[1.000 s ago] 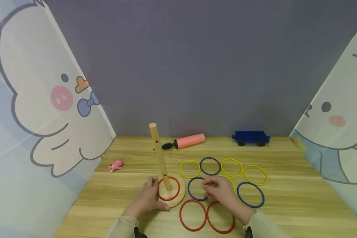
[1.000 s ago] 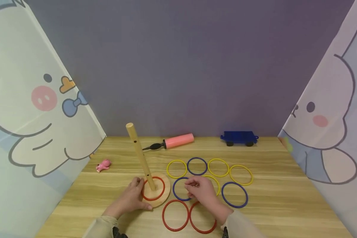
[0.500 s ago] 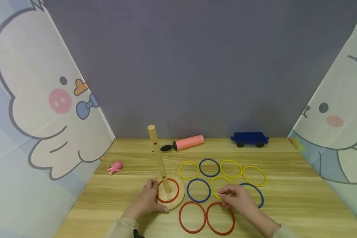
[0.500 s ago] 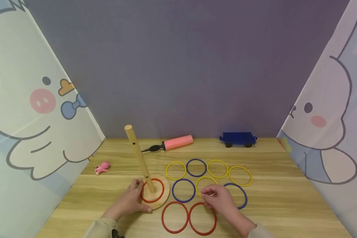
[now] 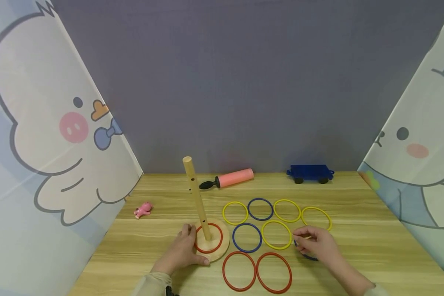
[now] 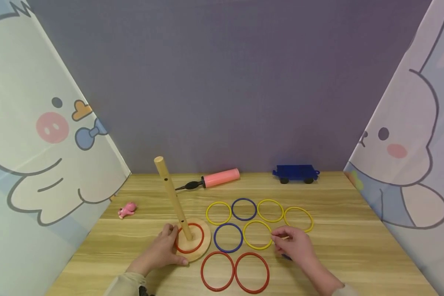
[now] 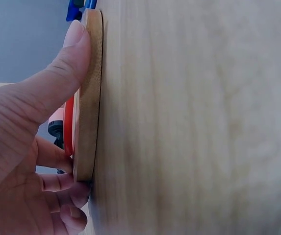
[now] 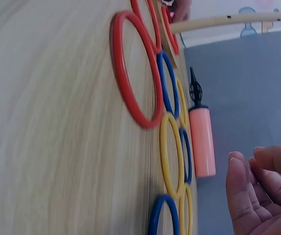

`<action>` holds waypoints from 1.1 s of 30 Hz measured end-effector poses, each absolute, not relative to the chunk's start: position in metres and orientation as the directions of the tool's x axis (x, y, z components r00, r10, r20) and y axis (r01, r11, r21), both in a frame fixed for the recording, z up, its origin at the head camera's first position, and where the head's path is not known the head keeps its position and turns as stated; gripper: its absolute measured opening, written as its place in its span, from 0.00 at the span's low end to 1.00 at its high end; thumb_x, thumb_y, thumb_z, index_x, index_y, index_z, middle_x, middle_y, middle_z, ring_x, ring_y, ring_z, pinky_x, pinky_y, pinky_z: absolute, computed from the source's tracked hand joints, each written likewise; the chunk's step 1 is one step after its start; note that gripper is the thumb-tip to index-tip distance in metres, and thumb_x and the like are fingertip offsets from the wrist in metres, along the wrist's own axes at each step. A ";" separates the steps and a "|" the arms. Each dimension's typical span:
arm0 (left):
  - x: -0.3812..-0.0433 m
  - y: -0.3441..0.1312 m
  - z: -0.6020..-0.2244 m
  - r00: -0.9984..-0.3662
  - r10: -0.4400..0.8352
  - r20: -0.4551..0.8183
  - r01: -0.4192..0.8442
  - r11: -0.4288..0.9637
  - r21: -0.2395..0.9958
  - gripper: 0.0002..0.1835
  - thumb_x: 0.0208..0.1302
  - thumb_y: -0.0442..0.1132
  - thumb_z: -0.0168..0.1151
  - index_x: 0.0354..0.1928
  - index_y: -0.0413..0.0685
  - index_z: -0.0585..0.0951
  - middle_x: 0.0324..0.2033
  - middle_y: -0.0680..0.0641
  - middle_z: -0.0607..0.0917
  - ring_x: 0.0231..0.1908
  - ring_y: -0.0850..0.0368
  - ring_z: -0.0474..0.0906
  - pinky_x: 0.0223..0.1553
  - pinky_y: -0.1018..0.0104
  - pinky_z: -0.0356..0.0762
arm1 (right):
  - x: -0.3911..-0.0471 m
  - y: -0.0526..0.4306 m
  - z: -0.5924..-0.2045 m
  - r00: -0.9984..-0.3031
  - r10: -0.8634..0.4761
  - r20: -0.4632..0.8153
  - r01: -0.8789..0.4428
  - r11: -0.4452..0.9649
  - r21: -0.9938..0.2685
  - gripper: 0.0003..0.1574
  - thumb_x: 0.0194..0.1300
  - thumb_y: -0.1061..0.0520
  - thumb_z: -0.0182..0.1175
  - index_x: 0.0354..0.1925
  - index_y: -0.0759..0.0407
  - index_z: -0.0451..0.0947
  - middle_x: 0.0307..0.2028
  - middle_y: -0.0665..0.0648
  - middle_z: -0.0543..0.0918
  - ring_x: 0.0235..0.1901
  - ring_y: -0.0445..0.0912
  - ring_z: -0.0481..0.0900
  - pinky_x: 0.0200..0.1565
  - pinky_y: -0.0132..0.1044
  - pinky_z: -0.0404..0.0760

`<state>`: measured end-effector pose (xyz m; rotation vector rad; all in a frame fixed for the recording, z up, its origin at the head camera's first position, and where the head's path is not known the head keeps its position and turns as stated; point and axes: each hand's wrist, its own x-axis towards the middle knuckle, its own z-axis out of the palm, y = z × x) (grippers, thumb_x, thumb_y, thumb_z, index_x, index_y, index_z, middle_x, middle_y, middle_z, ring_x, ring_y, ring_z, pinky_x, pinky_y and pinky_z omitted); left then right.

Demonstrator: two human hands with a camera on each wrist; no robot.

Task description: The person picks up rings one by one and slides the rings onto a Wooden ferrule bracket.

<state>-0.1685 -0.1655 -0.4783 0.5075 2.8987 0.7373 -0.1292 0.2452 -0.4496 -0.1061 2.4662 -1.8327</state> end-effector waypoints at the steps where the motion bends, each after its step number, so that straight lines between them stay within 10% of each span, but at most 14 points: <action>1: -0.168 -0.165 -0.478 -0.939 0.345 -0.023 0.291 0.825 0.484 0.70 0.30 0.66 0.78 0.69 0.25 0.60 0.60 0.31 0.63 0.61 0.31 0.64 0.57 0.43 0.68 | -0.129 0.248 -0.449 -0.996 -0.084 -0.016 -0.009 0.291 -0.957 0.18 0.65 0.62 0.63 0.45 0.79 0.77 0.34 0.67 0.84 0.27 0.51 0.85 0.30 0.42 0.84; 33: -0.166 -0.164 -0.475 -0.936 0.352 -0.020 0.301 0.825 0.478 0.69 0.31 0.66 0.78 0.68 0.23 0.60 0.57 0.31 0.64 0.58 0.32 0.67 0.56 0.43 0.70 | -0.139 0.323 -0.474 -0.967 0.190 -0.171 0.250 0.568 -0.784 0.13 0.60 0.62 0.65 0.38 0.73 0.78 0.24 0.54 0.81 0.24 0.47 0.78 0.25 0.37 0.79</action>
